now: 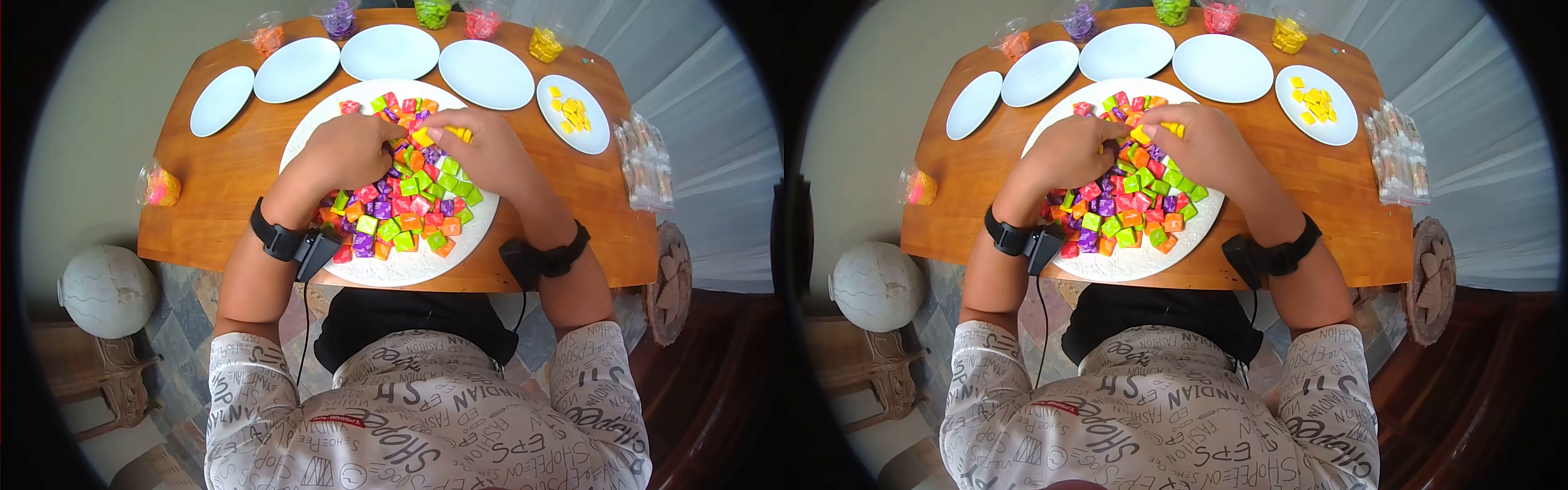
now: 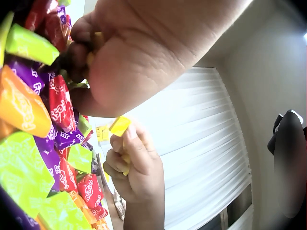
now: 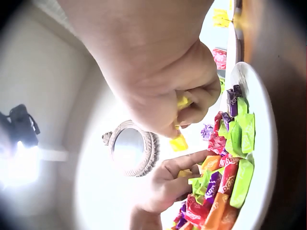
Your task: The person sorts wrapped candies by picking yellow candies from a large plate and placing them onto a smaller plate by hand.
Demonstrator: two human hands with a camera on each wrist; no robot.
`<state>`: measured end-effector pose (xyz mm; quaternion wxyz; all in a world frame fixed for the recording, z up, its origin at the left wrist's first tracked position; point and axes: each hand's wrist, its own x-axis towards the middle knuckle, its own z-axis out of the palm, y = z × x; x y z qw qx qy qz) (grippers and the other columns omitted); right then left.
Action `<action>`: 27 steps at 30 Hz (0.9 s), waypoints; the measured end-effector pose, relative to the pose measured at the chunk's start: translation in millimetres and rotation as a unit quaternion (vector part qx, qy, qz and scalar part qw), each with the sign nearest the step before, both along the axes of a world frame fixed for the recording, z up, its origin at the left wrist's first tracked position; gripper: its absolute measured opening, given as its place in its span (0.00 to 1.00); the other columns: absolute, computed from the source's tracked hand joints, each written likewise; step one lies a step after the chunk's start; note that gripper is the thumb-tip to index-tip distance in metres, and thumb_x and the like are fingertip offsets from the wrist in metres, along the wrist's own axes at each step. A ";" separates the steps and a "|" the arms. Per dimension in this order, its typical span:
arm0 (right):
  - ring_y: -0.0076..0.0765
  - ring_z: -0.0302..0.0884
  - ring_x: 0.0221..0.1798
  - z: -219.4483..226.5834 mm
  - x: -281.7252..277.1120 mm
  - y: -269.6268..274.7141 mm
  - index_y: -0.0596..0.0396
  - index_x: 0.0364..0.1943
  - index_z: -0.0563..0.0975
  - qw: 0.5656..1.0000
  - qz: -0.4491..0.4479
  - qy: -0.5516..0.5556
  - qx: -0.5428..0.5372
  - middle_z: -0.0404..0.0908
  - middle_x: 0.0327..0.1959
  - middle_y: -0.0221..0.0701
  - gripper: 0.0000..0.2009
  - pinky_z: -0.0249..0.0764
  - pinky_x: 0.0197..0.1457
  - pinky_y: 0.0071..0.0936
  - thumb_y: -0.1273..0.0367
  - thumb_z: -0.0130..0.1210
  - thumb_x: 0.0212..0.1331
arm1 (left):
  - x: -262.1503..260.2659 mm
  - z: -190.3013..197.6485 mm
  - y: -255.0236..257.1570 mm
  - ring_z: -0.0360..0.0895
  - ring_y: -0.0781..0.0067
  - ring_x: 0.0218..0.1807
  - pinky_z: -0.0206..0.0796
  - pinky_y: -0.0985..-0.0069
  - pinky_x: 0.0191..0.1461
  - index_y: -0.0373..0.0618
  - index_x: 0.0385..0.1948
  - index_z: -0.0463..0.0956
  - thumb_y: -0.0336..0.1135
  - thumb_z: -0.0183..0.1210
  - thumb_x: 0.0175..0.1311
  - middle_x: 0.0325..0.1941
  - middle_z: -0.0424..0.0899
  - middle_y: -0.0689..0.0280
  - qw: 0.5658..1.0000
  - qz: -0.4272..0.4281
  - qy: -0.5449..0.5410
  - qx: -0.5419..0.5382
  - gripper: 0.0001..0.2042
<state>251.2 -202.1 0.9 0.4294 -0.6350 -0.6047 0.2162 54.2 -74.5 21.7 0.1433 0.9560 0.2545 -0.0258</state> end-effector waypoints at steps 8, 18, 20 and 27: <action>0.26 0.87 0.41 -14.1 30.9 8.0 0.52 0.51 0.78 0.760 0.070 0.642 -0.073 0.84 0.46 0.34 0.10 0.73 0.26 0.16 0.62 0.52 0.78 | -9.5 4.5 -1.6 0.88 0.52 0.45 0.78 0.59 0.50 0.54 0.55 0.84 0.34 0.68 0.61 0.42 0.91 0.56 0.997 0.001 -0.057 -0.050 0.19; 0.35 0.88 0.46 -20.6 31.3 11.0 0.54 0.47 0.79 0.734 0.059 0.674 -0.052 0.85 0.47 0.34 0.12 0.78 0.29 0.18 0.61 0.52 0.76 | -18.6 -10.0 4.2 0.86 0.47 0.45 0.77 0.56 0.50 0.50 0.52 0.82 0.34 0.69 0.61 0.40 0.90 0.55 0.992 0.023 -0.112 -0.059 0.16; 0.28 0.82 0.39 -19.5 28.5 11.1 0.55 0.47 0.79 0.761 0.054 0.644 -0.052 0.83 0.42 0.31 0.11 0.70 0.26 0.17 0.62 0.54 0.75 | -19.3 -10.5 1.4 0.87 0.48 0.45 0.77 0.56 0.50 0.51 0.52 0.84 0.35 0.68 0.61 0.41 0.90 0.55 0.990 0.030 -0.126 -0.057 0.16; 0.23 0.74 0.35 -15.6 20.7 10.2 0.55 0.47 0.78 0.807 0.081 0.580 -0.071 0.78 0.40 0.30 0.08 0.63 0.24 0.13 0.66 0.54 0.77 | -17.3 -6.1 -4.7 0.87 0.50 0.46 0.78 0.57 0.52 0.52 0.49 0.88 0.36 0.68 0.62 0.41 0.91 0.55 0.991 0.051 -0.116 -0.041 0.13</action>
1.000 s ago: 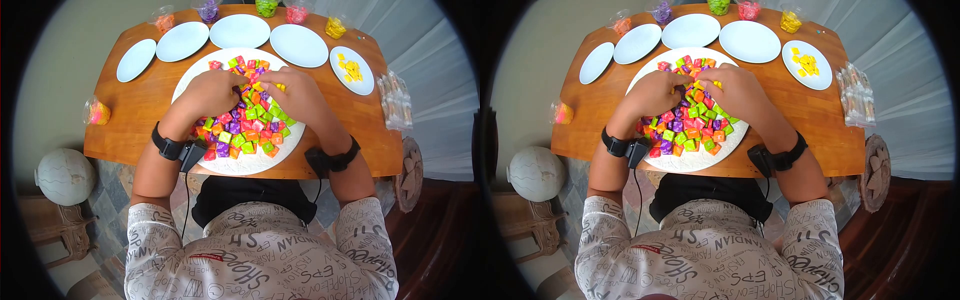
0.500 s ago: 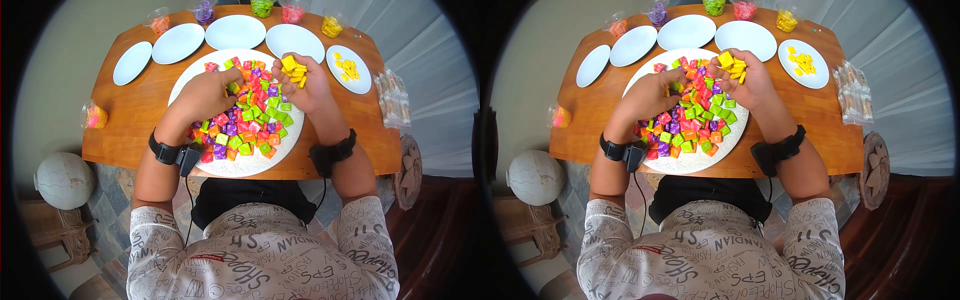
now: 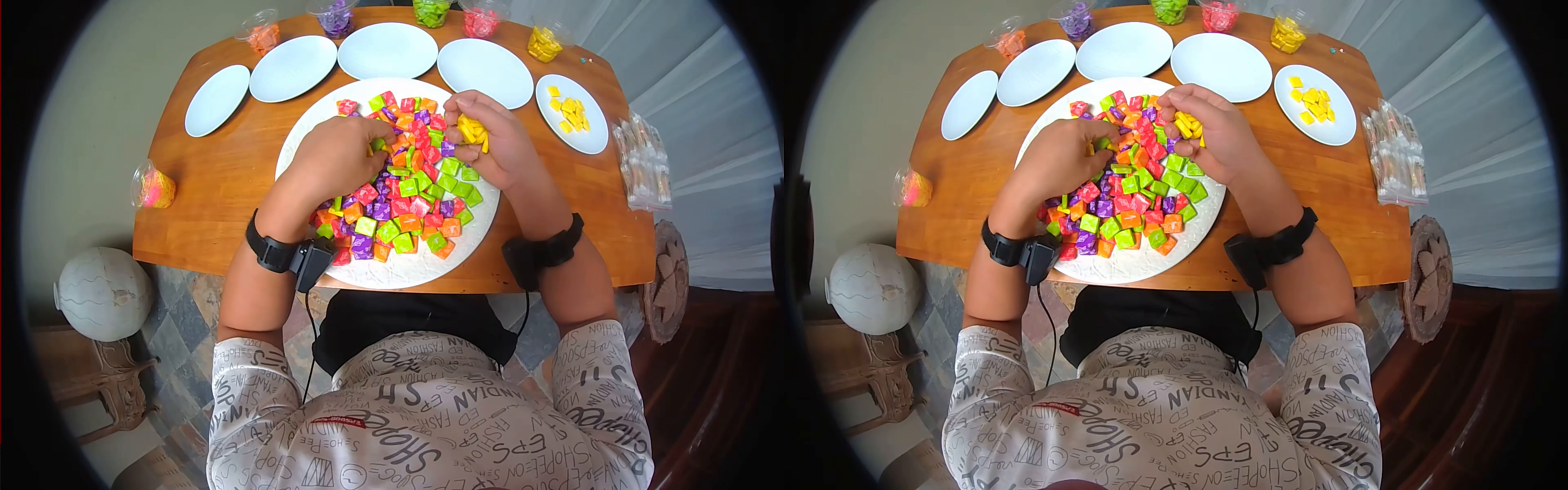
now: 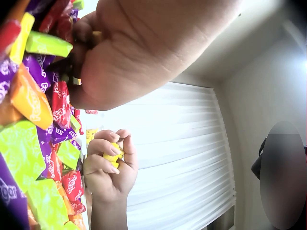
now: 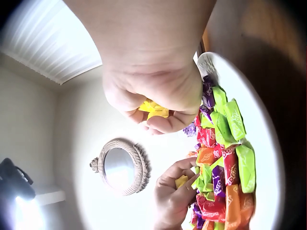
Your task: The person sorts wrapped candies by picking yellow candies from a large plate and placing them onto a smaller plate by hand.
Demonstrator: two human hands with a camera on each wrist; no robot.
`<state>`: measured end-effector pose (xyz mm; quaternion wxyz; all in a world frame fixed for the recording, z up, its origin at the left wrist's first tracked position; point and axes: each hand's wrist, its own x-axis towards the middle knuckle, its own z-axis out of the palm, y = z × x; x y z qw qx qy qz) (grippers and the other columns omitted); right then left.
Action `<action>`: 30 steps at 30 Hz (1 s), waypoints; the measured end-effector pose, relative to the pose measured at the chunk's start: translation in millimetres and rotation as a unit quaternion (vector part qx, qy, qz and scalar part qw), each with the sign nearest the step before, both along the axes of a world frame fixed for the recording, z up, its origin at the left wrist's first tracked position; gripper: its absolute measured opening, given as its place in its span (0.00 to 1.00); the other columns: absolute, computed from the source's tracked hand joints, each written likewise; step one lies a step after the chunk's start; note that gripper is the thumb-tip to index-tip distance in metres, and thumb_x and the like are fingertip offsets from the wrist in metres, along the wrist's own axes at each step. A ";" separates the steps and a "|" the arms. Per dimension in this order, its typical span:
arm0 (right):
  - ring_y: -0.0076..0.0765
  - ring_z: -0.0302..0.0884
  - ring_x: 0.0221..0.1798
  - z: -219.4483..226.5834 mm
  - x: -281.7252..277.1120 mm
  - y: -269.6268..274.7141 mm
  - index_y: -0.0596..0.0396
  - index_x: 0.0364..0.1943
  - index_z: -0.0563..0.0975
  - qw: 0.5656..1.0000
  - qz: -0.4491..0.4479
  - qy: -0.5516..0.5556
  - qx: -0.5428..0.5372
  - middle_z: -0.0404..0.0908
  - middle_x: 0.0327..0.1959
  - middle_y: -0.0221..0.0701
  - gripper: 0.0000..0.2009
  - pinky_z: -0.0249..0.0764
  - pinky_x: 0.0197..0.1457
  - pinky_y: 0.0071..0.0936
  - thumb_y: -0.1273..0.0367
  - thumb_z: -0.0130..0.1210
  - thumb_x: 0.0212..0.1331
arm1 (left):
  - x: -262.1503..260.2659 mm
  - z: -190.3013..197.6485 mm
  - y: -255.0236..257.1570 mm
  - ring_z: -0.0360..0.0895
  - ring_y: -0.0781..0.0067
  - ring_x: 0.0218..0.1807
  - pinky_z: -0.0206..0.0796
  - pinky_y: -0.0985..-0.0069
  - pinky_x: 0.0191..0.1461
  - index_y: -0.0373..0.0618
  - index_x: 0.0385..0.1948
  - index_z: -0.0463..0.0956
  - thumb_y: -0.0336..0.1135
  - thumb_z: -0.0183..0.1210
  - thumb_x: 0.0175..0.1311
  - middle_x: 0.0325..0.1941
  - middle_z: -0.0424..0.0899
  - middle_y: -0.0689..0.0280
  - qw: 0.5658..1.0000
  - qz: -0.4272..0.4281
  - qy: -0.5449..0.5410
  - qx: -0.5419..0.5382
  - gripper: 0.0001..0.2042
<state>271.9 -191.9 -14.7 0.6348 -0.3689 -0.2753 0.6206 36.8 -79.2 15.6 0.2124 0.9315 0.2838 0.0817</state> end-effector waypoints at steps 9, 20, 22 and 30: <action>0.15 0.72 0.32 17.9 -13.8 -6.0 0.56 0.48 0.83 0.967 -0.043 -0.250 -0.035 0.80 0.34 0.26 0.11 0.62 0.26 0.15 0.63 0.62 0.72 | -3.2 4.1 2.8 0.87 0.51 0.45 0.78 0.56 0.50 0.50 0.41 0.88 0.36 0.68 0.60 0.38 0.91 0.56 0.997 0.054 -0.008 0.056 0.09; 0.49 0.87 0.42 40.0 -21.6 31.1 0.54 0.43 0.88 0.618 0.012 -0.786 0.007 0.89 0.40 0.45 0.13 0.80 0.51 0.43 0.61 0.65 0.64 | -9.6 0.4 14.5 0.88 0.54 0.48 0.78 0.58 0.53 0.52 0.48 0.89 0.41 0.69 0.61 0.44 0.92 0.59 0.999 0.026 0.009 0.018 0.14; 0.51 0.87 0.43 44.5 -28.2 42.4 0.53 0.43 0.89 0.598 0.036 -0.800 -0.024 0.89 0.41 0.45 0.12 0.80 0.51 0.44 0.61 0.64 0.64 | -8.8 1.5 14.2 0.88 0.55 0.49 0.78 0.59 0.53 0.53 0.49 0.89 0.42 0.70 0.61 0.45 0.92 0.59 0.999 0.023 0.029 0.014 0.16; 0.51 0.87 0.44 52.7 -21.0 56.5 0.51 0.41 0.89 0.610 0.197 -0.766 0.046 0.90 0.39 0.41 0.10 0.81 0.52 0.44 0.65 0.62 0.63 | -10.7 9.3 15.7 0.87 0.54 0.49 0.77 0.59 0.51 0.50 0.45 0.87 0.42 0.74 0.57 0.44 0.91 0.59 0.999 0.014 0.044 -0.021 0.16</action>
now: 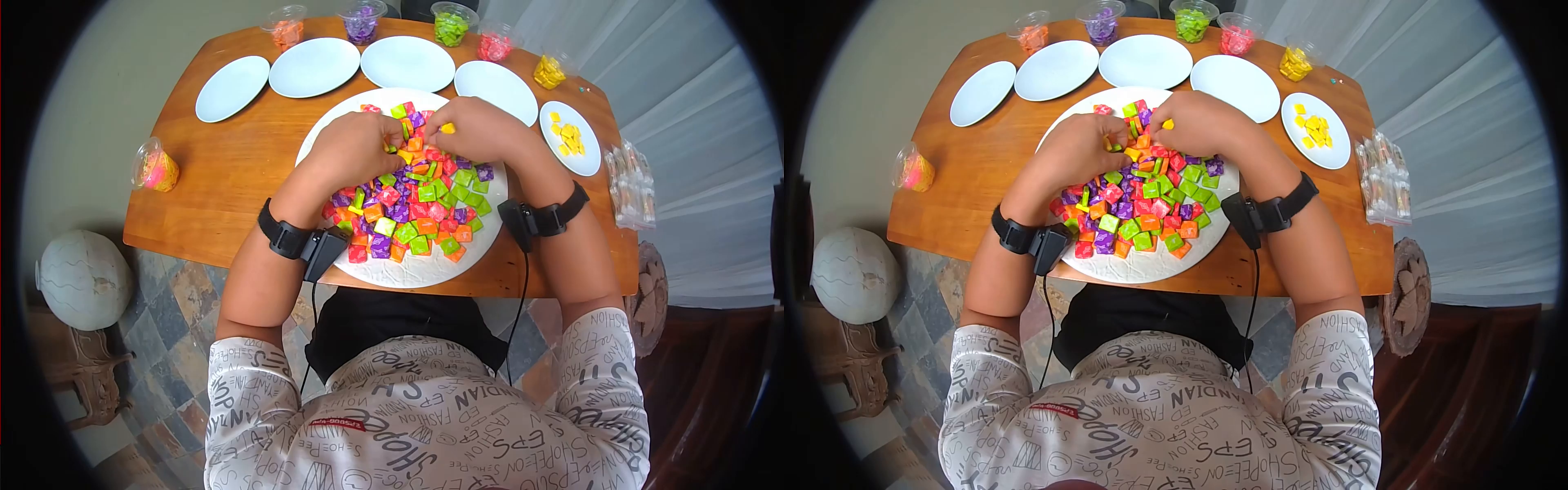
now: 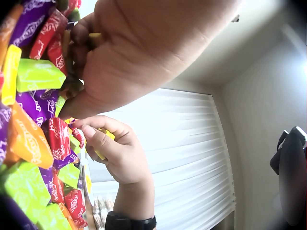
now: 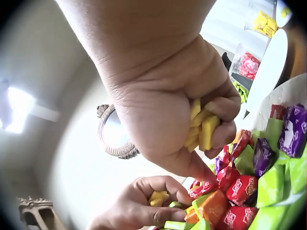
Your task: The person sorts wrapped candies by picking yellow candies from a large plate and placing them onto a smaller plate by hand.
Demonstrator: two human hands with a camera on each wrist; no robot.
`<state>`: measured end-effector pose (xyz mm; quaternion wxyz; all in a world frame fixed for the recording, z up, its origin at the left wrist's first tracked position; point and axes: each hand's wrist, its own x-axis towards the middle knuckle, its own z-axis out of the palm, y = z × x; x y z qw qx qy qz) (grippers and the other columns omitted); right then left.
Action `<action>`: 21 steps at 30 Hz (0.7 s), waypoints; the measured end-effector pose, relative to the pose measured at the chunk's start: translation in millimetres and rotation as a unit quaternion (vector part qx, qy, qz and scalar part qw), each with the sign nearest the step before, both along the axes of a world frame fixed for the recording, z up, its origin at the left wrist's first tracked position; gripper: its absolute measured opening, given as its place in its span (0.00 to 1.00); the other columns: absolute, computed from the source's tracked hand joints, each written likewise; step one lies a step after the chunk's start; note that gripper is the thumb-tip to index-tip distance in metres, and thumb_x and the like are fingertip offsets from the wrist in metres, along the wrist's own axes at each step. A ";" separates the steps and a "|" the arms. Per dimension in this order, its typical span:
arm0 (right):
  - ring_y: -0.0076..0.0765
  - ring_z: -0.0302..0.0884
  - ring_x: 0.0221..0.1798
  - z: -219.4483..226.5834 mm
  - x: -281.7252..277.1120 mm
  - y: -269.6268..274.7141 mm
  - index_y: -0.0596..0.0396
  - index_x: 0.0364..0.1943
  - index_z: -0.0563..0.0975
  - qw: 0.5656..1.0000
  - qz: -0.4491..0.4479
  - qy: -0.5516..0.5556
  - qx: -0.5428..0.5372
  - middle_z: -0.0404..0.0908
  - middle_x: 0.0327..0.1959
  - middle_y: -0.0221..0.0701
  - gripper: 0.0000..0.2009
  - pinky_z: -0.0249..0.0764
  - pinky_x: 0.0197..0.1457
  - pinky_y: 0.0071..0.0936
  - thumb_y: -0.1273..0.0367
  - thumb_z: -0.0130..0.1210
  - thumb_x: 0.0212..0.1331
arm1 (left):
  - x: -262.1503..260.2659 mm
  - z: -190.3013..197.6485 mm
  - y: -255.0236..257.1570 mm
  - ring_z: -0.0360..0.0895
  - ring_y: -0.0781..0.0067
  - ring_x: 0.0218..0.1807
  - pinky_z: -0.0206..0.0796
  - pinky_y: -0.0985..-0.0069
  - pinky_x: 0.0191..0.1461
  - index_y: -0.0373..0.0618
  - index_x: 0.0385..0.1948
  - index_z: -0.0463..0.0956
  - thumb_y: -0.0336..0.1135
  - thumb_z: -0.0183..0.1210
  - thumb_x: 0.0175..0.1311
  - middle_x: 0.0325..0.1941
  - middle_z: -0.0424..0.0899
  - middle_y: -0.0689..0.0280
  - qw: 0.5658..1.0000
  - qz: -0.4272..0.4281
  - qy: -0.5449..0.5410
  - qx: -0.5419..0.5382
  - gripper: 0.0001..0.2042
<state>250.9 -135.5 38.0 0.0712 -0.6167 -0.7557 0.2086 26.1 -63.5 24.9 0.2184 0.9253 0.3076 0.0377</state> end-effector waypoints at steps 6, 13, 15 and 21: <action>0.49 0.88 0.46 1.2 -4.1 -0.1 0.50 0.41 0.90 0.989 -0.094 -0.114 0.022 0.90 0.41 0.39 0.09 0.82 0.51 0.44 0.67 0.62 0.60 | -1.8 -9.5 3.0 0.87 0.53 0.48 0.77 0.60 0.51 0.51 0.47 0.87 0.41 0.74 0.56 0.45 0.91 0.58 0.998 -0.002 -0.055 -0.006 0.17; 0.46 0.88 0.46 1.5 -22.4 -2.6 0.44 0.44 0.90 0.969 -0.041 -0.238 0.047 0.90 0.43 0.36 0.11 0.83 0.47 0.43 0.70 0.62 0.59 | -3.1 -12.3 19.4 0.88 0.51 0.45 0.78 0.59 0.50 0.49 0.43 0.90 0.41 0.70 0.60 0.43 0.91 0.55 0.990 0.068 -0.099 -0.074 0.13; 0.45 0.89 0.45 -4.7 -22.1 -2.0 0.44 0.44 0.90 0.960 -0.026 -0.275 0.053 0.89 0.42 0.36 0.11 0.84 0.45 0.43 0.71 0.62 0.59 | -3.9 -16.8 20.7 0.88 0.51 0.46 0.79 0.59 0.51 0.50 0.43 0.91 0.41 0.69 0.60 0.44 0.91 0.54 0.991 0.079 -0.101 -0.032 0.12; 0.45 0.88 0.41 -16.7 -17.4 -5.1 0.48 0.40 0.88 0.941 0.037 -0.309 0.131 0.85 0.38 0.38 0.07 0.84 0.39 0.41 0.71 0.60 0.61 | -6.8 -16.6 21.3 0.88 0.51 0.47 0.79 0.60 0.53 0.51 0.45 0.91 0.41 0.69 0.60 0.44 0.91 0.53 0.994 0.077 -0.082 -0.005 0.13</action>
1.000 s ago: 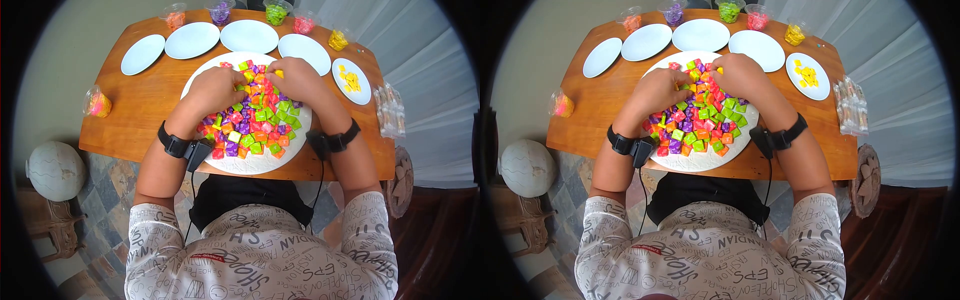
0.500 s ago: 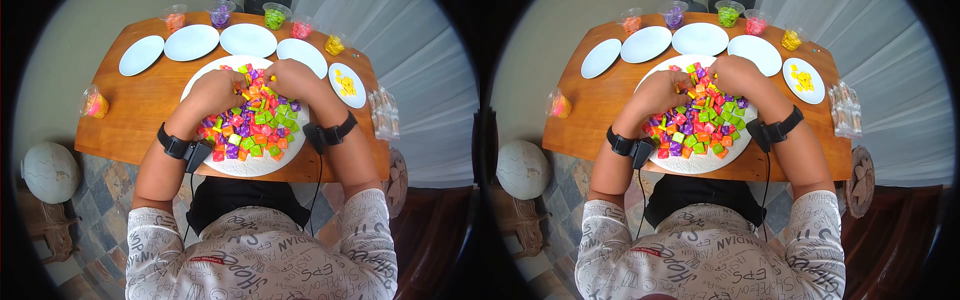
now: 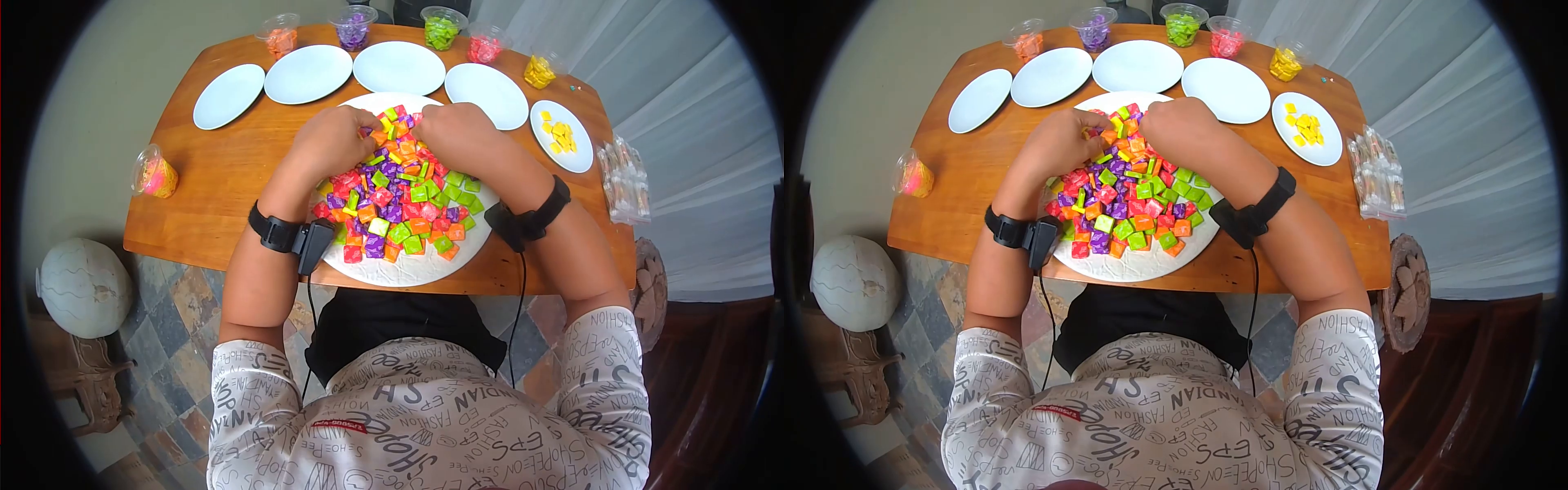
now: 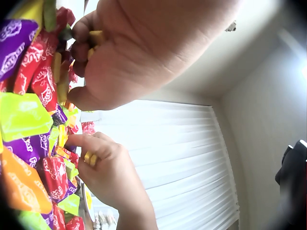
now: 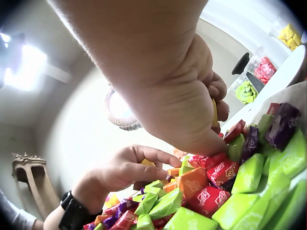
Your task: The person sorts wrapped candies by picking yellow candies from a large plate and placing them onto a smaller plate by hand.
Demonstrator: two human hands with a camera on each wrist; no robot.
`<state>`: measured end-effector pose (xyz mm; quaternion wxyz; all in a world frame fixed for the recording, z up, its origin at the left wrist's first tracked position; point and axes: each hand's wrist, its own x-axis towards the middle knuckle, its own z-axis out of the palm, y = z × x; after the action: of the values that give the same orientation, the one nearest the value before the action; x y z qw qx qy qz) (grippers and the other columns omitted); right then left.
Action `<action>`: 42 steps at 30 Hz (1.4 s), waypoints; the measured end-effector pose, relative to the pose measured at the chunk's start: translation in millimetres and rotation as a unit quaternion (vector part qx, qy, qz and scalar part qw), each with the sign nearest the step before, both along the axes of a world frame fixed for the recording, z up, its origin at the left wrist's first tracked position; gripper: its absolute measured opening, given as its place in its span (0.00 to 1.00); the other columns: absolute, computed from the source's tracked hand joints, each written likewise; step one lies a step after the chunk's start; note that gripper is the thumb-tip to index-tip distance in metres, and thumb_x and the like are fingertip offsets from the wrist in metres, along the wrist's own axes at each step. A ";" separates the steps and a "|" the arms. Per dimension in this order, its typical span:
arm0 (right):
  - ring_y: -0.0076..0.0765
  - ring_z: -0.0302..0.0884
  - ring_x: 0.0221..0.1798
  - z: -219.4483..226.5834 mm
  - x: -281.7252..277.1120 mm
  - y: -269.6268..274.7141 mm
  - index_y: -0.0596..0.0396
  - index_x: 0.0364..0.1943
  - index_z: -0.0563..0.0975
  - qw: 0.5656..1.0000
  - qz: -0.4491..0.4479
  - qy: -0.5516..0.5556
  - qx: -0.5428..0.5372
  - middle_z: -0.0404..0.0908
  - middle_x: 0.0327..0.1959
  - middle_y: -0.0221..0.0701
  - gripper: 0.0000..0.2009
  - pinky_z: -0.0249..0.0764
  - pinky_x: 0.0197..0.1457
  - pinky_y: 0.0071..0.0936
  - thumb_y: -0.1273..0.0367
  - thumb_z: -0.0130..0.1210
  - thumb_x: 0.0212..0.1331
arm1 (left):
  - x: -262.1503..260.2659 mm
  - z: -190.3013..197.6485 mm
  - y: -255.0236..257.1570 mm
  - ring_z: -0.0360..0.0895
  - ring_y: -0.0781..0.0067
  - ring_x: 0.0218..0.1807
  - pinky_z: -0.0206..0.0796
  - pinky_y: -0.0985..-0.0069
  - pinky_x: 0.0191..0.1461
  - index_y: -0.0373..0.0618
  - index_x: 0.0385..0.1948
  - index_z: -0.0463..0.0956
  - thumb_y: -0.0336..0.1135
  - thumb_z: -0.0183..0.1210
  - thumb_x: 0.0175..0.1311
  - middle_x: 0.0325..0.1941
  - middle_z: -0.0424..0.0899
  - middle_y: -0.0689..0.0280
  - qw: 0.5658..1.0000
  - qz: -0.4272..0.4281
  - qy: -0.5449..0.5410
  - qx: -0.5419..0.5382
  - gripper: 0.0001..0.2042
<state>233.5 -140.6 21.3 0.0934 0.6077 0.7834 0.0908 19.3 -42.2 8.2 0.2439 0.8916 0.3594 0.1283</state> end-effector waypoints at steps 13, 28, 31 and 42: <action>0.48 0.88 0.42 -7.2 13.0 1.8 0.54 0.38 0.86 0.997 0.043 0.069 -0.001 0.86 0.39 0.40 0.06 0.83 0.42 0.44 0.70 0.60 0.61 | -4.2 -8.9 15.3 0.87 0.54 0.39 0.76 0.63 0.47 0.44 0.40 0.88 0.37 0.71 0.58 0.37 0.90 0.53 0.995 -0.031 -0.094 -0.024 0.11; 0.26 0.81 0.37 -22.5 45.3 -5.5 0.56 0.51 0.77 0.302 -0.078 0.941 -0.127 0.81 0.43 0.34 0.11 0.68 0.23 0.15 0.65 0.54 0.74 | 1.0 6.1 3.8 0.88 0.52 0.44 0.77 0.59 0.49 0.49 0.42 0.89 0.43 0.71 0.61 0.40 0.90 0.53 0.993 -0.080 0.088 -0.017 0.12; 0.28 0.83 0.39 -29.5 42.9 -6.8 0.56 0.50 0.78 0.226 -0.094 0.962 -0.124 0.83 0.44 0.35 0.12 0.70 0.23 0.16 0.63 0.53 0.74 | 2.4 5.3 2.7 0.87 0.49 0.44 0.77 0.56 0.50 0.46 0.40 0.88 0.41 0.67 0.62 0.40 0.90 0.52 0.994 -0.075 0.081 0.023 0.11; 0.27 0.80 0.34 1.2 -2.9 -11.6 0.53 0.40 0.82 0.688 -0.182 0.687 -0.147 0.83 0.34 0.29 0.14 0.70 0.25 0.22 0.56 0.61 0.70 | -5.1 5.3 14.2 0.87 0.59 0.30 0.78 0.63 0.39 0.34 0.36 0.84 0.39 0.56 0.68 0.28 0.87 0.53 0.980 -0.017 -0.085 -0.179 0.15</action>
<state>230.6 -152.2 22.5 -0.3683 0.6095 0.5054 -0.4874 14.2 -28.0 13.5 0.4317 0.8250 0.3396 0.1328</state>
